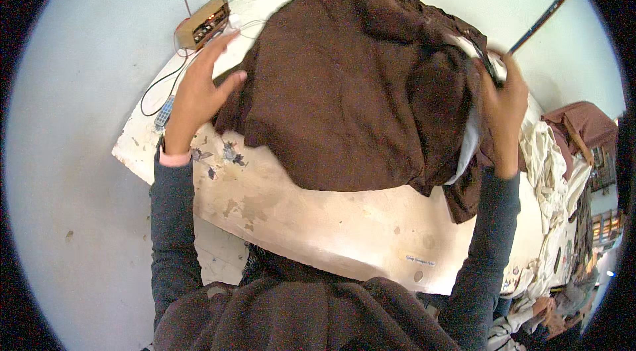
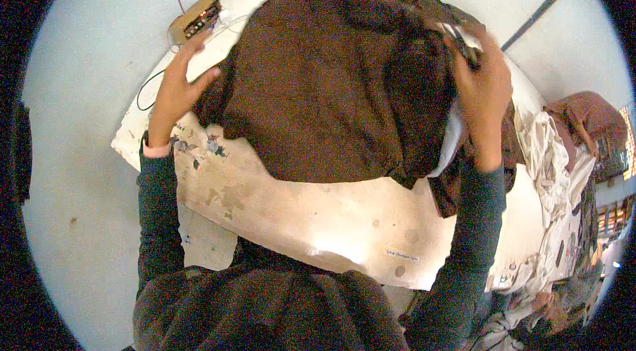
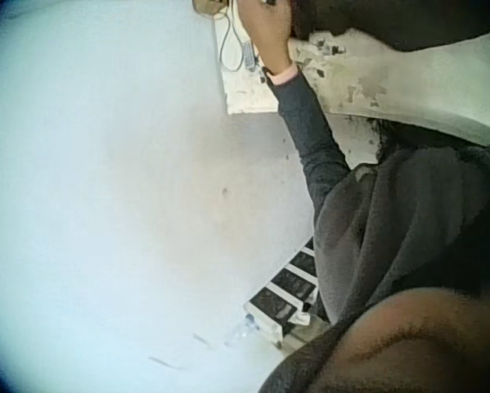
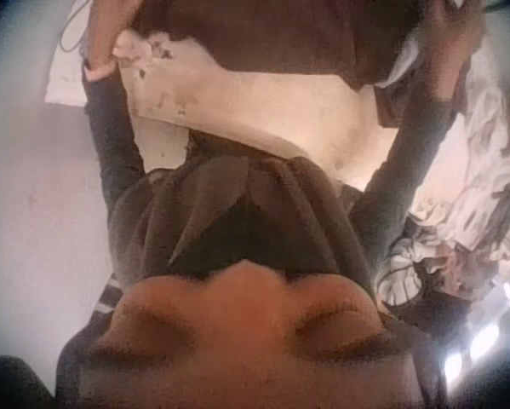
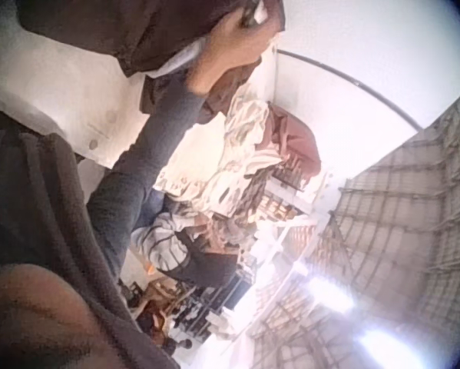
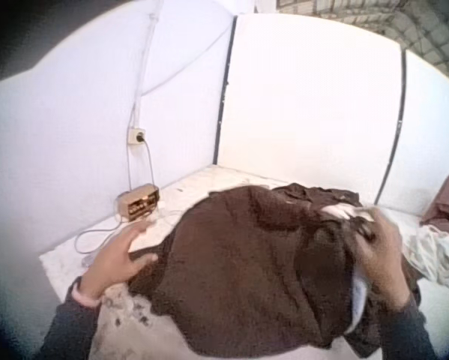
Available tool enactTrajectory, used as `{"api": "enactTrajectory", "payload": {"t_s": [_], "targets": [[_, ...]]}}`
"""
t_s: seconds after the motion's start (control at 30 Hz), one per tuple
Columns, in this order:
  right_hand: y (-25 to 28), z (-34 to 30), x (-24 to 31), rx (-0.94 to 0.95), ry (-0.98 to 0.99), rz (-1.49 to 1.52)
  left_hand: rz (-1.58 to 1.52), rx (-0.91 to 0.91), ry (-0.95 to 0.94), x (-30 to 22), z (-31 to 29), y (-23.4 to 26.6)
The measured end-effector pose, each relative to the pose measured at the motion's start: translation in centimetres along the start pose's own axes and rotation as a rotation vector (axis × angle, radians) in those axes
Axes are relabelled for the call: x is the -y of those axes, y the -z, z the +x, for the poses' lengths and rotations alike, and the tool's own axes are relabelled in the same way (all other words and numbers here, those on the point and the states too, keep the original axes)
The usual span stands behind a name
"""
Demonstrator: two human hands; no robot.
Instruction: The person uses small scissors to snip loose threads and tags from a brown garment laid on a white worktable. They repeatedly lift and reposition sections of the fabric to access different areas, then cut visible threads and remove a label from the collar area.
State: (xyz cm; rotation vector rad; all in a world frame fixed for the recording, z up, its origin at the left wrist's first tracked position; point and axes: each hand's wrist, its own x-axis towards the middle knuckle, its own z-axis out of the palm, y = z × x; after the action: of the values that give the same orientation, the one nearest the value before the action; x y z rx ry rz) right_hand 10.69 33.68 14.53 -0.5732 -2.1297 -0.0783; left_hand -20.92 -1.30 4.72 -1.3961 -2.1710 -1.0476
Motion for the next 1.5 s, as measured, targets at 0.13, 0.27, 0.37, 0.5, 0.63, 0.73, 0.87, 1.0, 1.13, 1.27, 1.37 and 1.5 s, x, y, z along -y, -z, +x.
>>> {"api": "enactTrajectory", "payload": {"t_s": [0.13,0.27,0.37,0.5,0.63,0.73,0.87,1.0,1.13,1.27,1.37,1.5], "targets": [[1.4,-5.3,0.5,0.202,-0.050,0.298,0.022,0.205,0.225,-0.1,-4.0,1.6],[1.1,-10.7,0.9,0.552,-0.120,0.429,-0.150,0.475,0.501,-0.8,-7.9,1.4],[-0.6,-13.1,2.6,0.778,-0.165,0.479,-0.589,0.622,0.585,-0.6,-10.9,-2.7],[-3.5,-16.4,3.9,0.691,0.023,0.286,-0.987,0.748,0.635,-5.0,-11.8,-7.3],[-5.0,-17.7,2.1,0.735,-0.074,0.217,-1.042,0.844,0.585,-8.8,-12.9,-9.9],[-5.3,-17.9,2.2,0.733,-0.139,0.357,-1.178,0.852,0.593,-11.4,-14.7,-9.9],[-4.8,-18.5,3.0,0.682,-0.236,0.653,-1.373,0.612,0.794,-14.6,-16.3,-10.2],[-2.8,-17.1,5.2,0.751,-0.351,0.769,-1.002,0.234,1.010,-14.7,-16.4,-11.5],[-2.1,-17.2,5.5,0.774,-0.373,0.834,-1.498,-0.343,1.195,-14.3,-14.5,-11.1],[-0.7,-16.9,5.7,0.823,-0.393,0.820,-1.378,-0.424,1.115,-10.3,-14.3,-9.3],[-0.2,-16.9,5.6,0.842,-0.426,0.798,-1.194,-0.522,0.995,-6.3,-14.7,-7.3],[-0.5,-17.7,5.0,0.871,-0.535,0.848,-1.296,-0.844,0.941,-1.8,-15.7,-3.3]]}}
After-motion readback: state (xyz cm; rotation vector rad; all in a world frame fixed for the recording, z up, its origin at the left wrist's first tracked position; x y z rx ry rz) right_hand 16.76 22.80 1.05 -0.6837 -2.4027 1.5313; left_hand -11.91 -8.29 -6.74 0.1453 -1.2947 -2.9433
